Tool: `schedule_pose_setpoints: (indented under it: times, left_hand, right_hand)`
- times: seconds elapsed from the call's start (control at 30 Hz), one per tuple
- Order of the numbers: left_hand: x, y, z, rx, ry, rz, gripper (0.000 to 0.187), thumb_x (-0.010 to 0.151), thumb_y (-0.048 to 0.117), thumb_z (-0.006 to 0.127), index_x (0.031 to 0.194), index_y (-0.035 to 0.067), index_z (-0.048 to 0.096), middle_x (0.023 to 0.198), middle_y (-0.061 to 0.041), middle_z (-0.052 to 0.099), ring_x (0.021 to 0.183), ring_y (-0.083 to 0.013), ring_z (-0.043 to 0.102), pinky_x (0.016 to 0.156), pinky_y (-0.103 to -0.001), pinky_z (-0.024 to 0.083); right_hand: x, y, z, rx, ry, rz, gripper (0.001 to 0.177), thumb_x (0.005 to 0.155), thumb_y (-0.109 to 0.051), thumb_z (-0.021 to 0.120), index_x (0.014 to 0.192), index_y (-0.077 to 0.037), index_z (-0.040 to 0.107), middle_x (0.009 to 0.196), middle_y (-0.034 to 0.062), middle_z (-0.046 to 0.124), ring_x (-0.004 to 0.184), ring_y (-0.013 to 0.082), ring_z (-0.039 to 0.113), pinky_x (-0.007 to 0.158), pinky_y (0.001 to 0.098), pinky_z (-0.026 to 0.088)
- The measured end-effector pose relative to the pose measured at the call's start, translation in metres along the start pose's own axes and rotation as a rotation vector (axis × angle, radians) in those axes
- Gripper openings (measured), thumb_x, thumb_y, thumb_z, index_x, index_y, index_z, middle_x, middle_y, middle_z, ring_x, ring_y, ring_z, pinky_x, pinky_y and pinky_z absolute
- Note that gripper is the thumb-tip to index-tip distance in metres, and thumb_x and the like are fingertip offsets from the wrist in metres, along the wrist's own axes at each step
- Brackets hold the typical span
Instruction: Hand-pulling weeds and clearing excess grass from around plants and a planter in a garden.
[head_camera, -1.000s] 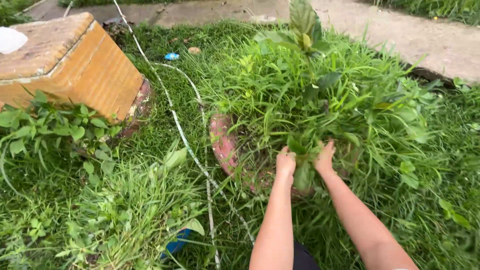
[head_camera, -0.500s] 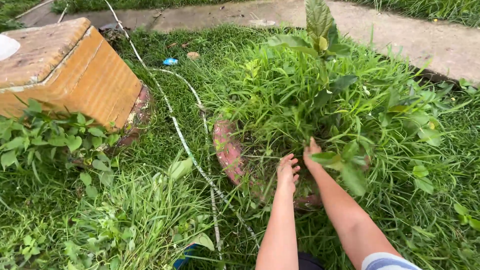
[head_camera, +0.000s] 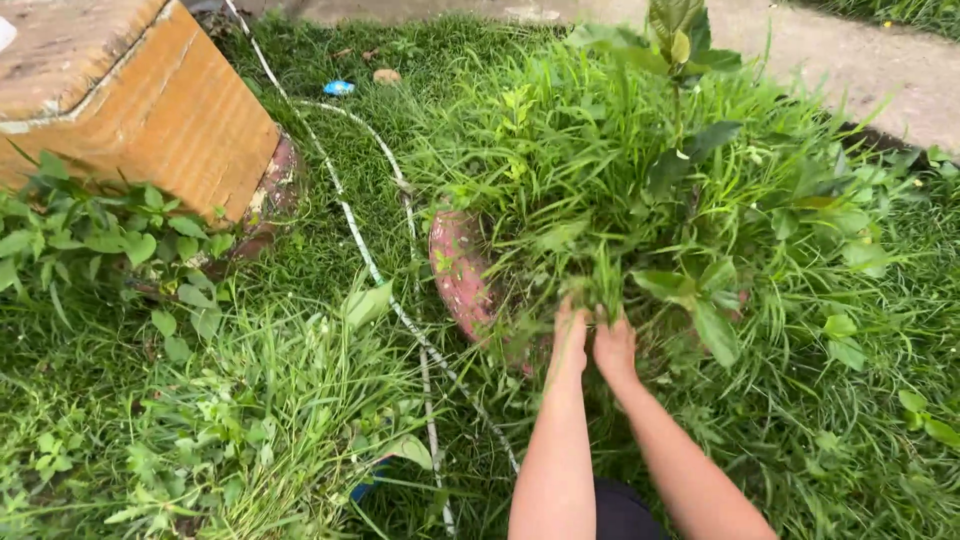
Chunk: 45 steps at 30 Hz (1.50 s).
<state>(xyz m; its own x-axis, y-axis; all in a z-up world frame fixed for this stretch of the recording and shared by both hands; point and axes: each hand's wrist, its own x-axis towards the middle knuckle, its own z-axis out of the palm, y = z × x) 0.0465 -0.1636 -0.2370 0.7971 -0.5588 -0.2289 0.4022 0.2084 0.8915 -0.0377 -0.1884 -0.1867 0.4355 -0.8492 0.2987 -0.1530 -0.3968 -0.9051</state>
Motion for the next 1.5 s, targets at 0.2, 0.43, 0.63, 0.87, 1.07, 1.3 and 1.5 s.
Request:
schedule_pose_setpoints:
  times: [0.2,0.43,0.63,0.87,1.07,1.3,1.5]
  left_hand:
    - [-0.034,0.105,-0.006,-0.392,-0.222,0.146,0.055,0.092,0.006,0.061,0.144,0.018,0.055,0.119,-0.002,0.065,0.106,-0.0155,0.059,0.097,-0.034,0.047]
    - [-0.020,0.120,-0.022,-0.099,0.260,0.274,0.033,0.109,0.035,0.055,0.096,0.005,0.063,0.088,-0.003,0.067,0.085,-0.0161,0.061,0.084,-0.031,0.049]
    - [-0.009,0.115,-0.013,-0.048,0.352,0.200,0.023,0.104,0.031,0.058,0.104,0.007,0.059,0.091,-0.001,0.061,0.082,-0.0143,0.056,0.075,-0.034,0.048]
    - [0.000,0.110,-0.024,0.011,0.458,0.152,0.032,0.104,0.037,0.057,0.108,0.005,0.060,0.093,-0.002,0.067,0.084,-0.0151,0.065,0.073,-0.031,0.054]
    - [-0.003,0.105,-0.035,0.069,0.416,0.112,0.041,0.108,0.038,0.057,0.105,-0.003,0.061,0.090,-0.010,0.063,0.077,-0.0207,0.054,0.069,-0.038,0.050]
    - [-0.042,0.118,0.012,0.316,0.119,0.141,0.042,0.102,0.038,0.057,0.123,0.001,0.064,0.098,-0.006,0.070,0.083,-0.0176,0.060,0.079,-0.037,0.049]
    - [-0.044,0.077,0.015,0.649,0.030,-0.074,0.039,0.101,0.035,0.061,0.110,-0.003,0.066,0.092,-0.022,0.072,0.081,-0.0307,0.062,0.078,-0.044,0.051]
  right_hand:
    - [0.038,-0.050,0.031,0.103,-0.306,-0.149,0.036,0.097,-0.017,0.053,0.130,-0.005,0.064,0.123,0.0184,0.070,0.111,0.0345,0.067,0.096,0.0424,0.055]
    - [0.045,-0.098,-0.087,-0.153,-0.748,-0.286,0.075,0.078,-0.025,0.082,0.147,-0.020,0.052,0.152,0.0114,0.055,0.142,0.0289,0.048,0.120,0.0448,0.036]
    - [0.056,-0.020,-0.081,-0.946,-0.668,-0.365,0.109,0.063,-0.019,0.088,0.160,-0.031,0.040,0.168,0.0226,0.016,0.155,0.0462,0.020,0.121,0.0636,0.021]
    - [0.056,0.177,-0.009,-0.209,-0.243,-0.023,0.032,0.116,-0.024,0.045,0.146,-0.024,0.056,0.145,0.0134,0.056,0.131,0.0382,0.056,0.115,0.0463,0.045]
    - [0.026,0.007,-0.080,-0.958,-0.242,0.175,0.111,0.077,-0.042,0.082,0.159,-0.003,0.018,0.141,0.0324,0.047,0.131,0.0491,0.048,0.106,0.0519,0.045]
    - [0.066,0.153,-0.079,-0.861,-0.281,0.190,0.044,0.093,-0.018,0.063,0.134,-0.003,0.059,0.131,0.0256,0.067,0.118,0.0465,0.067,0.098,0.0562,0.056]
    - [0.051,0.161,-0.039,-0.724,-0.280,0.200,0.034,0.100,-0.036,0.057,0.104,-0.006,0.072,0.100,0.0262,0.074,0.092,0.0428,0.071,0.087,0.0505,0.058]
